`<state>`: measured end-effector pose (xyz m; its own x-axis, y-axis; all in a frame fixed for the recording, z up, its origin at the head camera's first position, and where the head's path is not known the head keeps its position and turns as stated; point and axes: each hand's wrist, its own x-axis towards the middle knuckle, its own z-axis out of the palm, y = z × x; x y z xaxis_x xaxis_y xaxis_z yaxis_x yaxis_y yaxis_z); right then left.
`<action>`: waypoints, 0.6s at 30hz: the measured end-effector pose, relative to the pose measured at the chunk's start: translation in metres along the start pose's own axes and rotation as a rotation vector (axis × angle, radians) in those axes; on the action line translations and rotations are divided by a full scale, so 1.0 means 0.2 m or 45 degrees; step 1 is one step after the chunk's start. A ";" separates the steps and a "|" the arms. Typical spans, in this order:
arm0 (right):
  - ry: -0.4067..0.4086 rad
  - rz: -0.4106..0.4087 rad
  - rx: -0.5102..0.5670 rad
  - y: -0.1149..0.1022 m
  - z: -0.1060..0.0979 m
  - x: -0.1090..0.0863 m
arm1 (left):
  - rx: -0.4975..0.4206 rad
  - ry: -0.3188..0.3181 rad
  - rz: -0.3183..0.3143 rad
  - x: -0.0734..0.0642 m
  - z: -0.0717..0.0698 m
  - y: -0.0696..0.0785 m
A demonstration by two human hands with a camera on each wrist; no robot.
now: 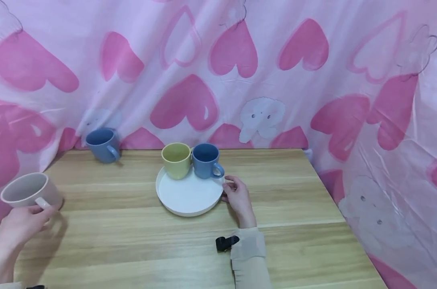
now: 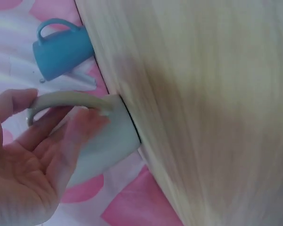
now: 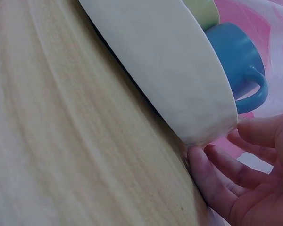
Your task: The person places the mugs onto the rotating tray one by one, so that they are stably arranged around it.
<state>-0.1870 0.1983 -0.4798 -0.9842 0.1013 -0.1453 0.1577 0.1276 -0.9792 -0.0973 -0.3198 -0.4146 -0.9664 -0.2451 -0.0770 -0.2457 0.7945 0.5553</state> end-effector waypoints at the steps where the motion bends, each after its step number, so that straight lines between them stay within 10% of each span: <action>1: 0.008 0.004 0.000 0.00 0.00 0.00 | 0.014 0.029 -0.002 0.00 -0.01 0.00; 18: 0.016 -0.006 0.045 0.01 0.00 0.01 | 0.061 0.268 -0.037 -0.02 -0.11 -0.03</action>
<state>-0.1882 0.1990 -0.4818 -0.9838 0.1134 -0.1390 0.1499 0.0933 -0.9843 -0.0903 -0.3359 -0.3995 -0.9233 -0.3746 0.0852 -0.2809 0.8096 0.5153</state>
